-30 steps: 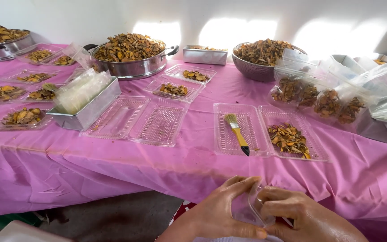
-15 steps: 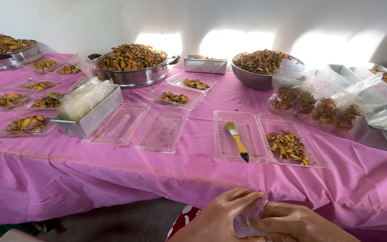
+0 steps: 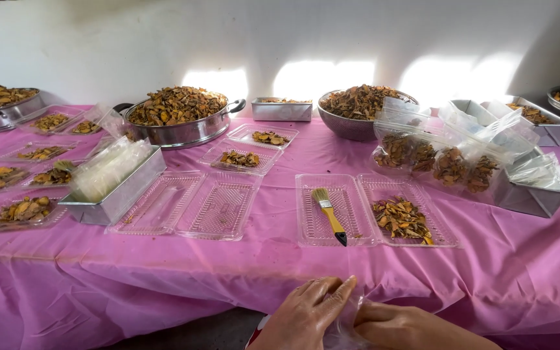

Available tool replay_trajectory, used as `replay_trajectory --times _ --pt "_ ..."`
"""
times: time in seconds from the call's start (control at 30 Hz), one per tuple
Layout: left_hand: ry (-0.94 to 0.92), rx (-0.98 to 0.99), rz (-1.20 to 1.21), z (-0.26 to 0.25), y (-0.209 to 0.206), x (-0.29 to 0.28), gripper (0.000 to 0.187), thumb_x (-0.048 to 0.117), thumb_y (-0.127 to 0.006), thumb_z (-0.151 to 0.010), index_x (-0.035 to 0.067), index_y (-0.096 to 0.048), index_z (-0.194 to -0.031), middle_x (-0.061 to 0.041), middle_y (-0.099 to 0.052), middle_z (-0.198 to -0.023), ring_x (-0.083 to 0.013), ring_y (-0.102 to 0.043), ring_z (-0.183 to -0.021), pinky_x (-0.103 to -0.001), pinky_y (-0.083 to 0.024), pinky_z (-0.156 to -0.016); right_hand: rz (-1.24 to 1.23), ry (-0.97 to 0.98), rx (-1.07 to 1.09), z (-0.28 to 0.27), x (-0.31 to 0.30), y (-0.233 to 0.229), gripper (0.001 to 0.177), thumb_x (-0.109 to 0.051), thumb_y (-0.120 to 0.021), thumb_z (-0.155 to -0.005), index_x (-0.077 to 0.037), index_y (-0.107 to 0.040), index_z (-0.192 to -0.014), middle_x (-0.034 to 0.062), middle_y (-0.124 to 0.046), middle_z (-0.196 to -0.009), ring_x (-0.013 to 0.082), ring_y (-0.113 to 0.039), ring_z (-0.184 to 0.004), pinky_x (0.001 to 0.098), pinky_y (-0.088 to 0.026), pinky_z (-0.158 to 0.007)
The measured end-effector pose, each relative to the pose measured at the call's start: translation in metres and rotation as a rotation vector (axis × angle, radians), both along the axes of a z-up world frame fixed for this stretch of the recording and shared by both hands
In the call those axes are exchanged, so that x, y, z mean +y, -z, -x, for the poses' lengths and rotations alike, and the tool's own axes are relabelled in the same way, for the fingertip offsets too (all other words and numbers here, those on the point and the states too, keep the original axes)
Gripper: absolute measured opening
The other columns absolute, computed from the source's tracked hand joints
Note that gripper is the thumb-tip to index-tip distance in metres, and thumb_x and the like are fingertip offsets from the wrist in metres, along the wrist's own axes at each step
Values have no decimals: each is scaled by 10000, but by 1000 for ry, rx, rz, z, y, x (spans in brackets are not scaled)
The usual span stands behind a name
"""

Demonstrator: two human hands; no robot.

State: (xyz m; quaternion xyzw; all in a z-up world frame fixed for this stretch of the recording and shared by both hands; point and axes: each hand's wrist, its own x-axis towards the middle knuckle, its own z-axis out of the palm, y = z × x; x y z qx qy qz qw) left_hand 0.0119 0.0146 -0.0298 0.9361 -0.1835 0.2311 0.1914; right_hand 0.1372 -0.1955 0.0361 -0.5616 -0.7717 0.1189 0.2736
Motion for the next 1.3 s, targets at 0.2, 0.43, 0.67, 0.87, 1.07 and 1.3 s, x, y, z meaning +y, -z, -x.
replay_trajectory --times 0.2,0.43,0.67,0.87,1.07,1.3 --pt "22 199 123 2 -13 1 722 145 -584 -965 121 -271 -1616 -209 -451 -1480 -399 -451 -1355 -532 -358 -1090 2 -126 -205 -1 16 -6 332 2 -592 -1026 98 -552 -1341 305 -498 -1466 405 -558 -1360 434 -577 -944" --pt "129 221 314 5 -25 1 705 218 -595 -972 116 -282 -1596 -181 -508 -1445 -282 -508 -1373 -373 -434 -1107 9 -29 -155 6 11 -22 366 -64 -571 -1037 -47 -571 -1402 172 -724 -1217 308 -760 -985 392 -630 -714" --pt "171 244 392 0 -23 10 784 481 -594 -967 61 -308 -1563 -203 -447 -1564 -316 -428 -1460 -382 -320 -1191 90 -95 261 22 5 -52 350 -234 -487 -1112 -73 -568 -1412 117 -714 -1223 195 -722 -1019 354 -587 -856" --pt "89 301 319 1 -18 7 681 244 -564 -979 94 -280 -1579 -163 -511 -1524 -328 -500 -1400 -401 -406 -1134 84 -197 103 6 8 -25 268 -78 -478 -1106 46 -486 -1344 133 -619 -1248 247 -673 -1078 400 -550 -976" --pt "-86 234 349 7 -20 8 736 379 -714 -850 204 -469 -1522 -157 -613 -1422 -289 -611 -1298 -359 -466 -1083 70 -5 -49 -15 0 -8 459 -237 -540 -1082 -65 -503 -1506 196 -639 -1435 367 -656 -1267 486 -486 -1053" --pt "-331 300 237 22 -43 17 1052 676 -814 -737 250 -352 -1579 -86 -558 -1484 -334 -534 -1323 -502 -429 -1075 -217 728 -234 -83 -25 -15 392 -272 -682 -905 -310 -725 -1293 23 -777 -1261 119 -871 -762 299 -765 -752"
